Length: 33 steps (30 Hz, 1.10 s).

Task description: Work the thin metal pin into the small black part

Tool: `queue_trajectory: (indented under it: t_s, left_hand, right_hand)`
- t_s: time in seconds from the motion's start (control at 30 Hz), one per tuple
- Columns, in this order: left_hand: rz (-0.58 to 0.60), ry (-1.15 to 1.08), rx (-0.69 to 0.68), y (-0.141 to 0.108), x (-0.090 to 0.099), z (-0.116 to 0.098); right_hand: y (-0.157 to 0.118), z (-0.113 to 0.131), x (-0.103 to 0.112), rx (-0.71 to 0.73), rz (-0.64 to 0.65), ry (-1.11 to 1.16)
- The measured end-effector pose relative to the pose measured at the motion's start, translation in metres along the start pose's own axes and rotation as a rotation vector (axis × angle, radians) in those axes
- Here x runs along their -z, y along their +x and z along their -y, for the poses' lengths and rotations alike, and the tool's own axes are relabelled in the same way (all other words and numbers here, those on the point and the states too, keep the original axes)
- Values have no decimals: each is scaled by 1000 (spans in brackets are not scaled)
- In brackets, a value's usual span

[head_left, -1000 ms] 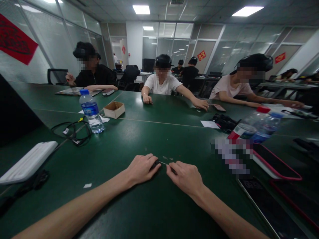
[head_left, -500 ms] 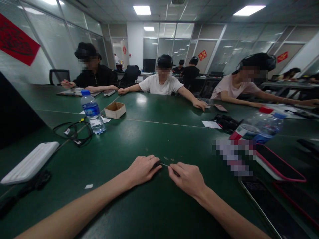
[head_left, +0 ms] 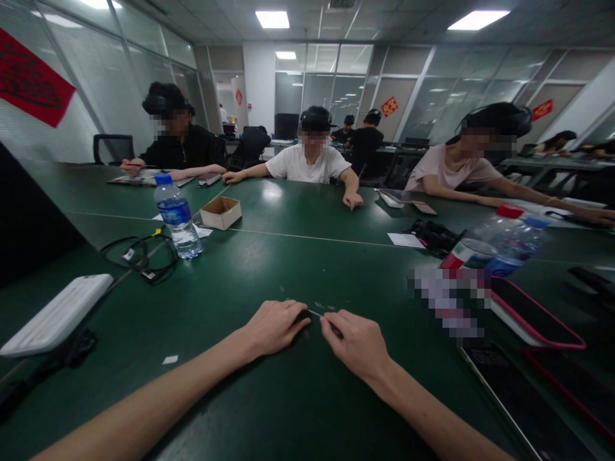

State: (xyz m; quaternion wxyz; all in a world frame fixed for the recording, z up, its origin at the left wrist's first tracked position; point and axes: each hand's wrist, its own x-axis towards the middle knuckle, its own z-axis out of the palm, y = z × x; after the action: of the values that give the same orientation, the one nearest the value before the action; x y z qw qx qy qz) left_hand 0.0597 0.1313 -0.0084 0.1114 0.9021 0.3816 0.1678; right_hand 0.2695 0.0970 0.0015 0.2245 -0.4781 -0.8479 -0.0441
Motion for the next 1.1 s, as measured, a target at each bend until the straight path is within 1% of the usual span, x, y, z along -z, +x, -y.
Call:
queue_trajectory:
  t_s: [0.2,0.33,0.43,0.67,0.8,1.03,1.1]
  left_hand:
    - [-53,-189,22,1,1,5]
    - [-80,-327,0,2,7,6]
    - [-104,-388,-8,3,10,6]
    - [-125,-445,9,3,13,6]
    - [-125,-439,10,3,15,6]
    - [-102,-420,42,5,15,5]
    - [-119,-422,45,5,16,4]
  right_hand:
    - [0,1,1,-39,13,-24]
    - [1,1,2,-47,23,12]
    - [2,1,1,-53,24,20]
    - [2,1,3,-73,43,60]
    - [1,0,2,-77,50,95]
    - [1,-4,0,-49,-2,121]
    - [1,-5,0,-49,-22,122]
